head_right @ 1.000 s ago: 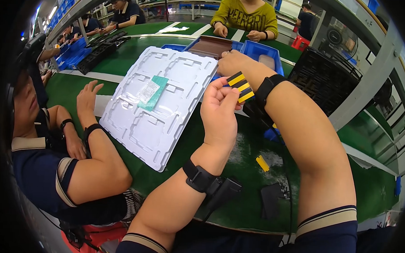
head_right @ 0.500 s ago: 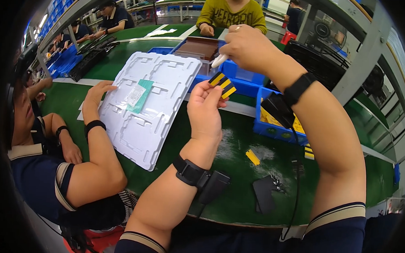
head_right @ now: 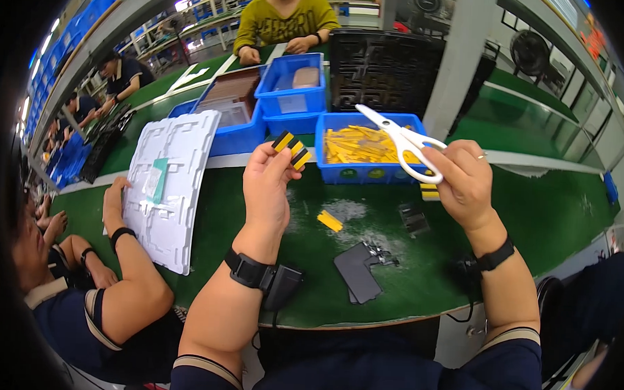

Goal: Applying yellow and black striped adhesive labels or tape onto small black plastic electronic components at a manufacturing assembly line.

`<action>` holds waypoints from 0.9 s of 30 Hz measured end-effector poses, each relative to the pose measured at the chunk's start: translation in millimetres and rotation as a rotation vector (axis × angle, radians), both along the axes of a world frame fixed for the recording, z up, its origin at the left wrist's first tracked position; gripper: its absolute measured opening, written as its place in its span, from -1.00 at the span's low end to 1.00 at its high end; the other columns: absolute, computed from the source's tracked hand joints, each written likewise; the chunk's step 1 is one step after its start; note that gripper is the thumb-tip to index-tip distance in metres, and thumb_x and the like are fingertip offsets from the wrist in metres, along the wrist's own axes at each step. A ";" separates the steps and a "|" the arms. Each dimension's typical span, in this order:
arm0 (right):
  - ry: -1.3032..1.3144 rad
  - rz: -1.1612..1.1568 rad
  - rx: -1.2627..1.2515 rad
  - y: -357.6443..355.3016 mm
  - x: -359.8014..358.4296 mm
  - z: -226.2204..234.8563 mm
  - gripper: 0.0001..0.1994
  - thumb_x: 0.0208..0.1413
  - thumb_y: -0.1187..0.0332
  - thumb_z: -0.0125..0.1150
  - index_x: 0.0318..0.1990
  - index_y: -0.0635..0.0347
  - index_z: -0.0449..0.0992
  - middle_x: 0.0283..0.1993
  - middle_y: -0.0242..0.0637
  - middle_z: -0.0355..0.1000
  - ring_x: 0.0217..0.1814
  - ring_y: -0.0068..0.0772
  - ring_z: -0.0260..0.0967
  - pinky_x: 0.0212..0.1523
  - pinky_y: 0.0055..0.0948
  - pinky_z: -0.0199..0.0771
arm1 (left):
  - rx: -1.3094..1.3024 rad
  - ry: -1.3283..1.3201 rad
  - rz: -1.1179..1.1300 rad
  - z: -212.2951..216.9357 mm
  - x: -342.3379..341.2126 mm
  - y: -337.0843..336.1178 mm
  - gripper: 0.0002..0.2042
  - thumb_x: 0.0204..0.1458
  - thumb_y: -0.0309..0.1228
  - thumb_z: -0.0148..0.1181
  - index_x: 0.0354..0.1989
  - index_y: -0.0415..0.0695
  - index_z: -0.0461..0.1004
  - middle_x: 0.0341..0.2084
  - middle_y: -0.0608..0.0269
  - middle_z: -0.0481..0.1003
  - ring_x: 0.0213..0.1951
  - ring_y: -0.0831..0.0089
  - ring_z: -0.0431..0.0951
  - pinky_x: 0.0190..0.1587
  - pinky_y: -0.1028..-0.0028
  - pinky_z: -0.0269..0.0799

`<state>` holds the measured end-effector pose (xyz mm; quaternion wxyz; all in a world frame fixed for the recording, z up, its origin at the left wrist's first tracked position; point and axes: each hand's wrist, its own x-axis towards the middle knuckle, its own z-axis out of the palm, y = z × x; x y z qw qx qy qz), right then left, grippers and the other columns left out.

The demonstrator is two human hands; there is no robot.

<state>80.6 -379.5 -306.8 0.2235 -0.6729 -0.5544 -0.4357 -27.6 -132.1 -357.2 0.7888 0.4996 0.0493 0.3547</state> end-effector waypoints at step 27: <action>0.651 -0.391 -0.235 -3.2 -0.4 -20.9 -0.67 -0.18 0.40 0.21 -0.21 0.35 0.42 -0.35 -0.02 0.42 -0.26 0.04 0.38 -0.23 -0.17 0.39 | -0.017 0.231 -0.300 -1.7 -5.4 -28.6 -0.71 0.00 -0.52 0.17 -0.08 -0.25 0.36 -0.35 0.27 0.50 -0.36 0.56 0.49 -0.33 0.62 0.38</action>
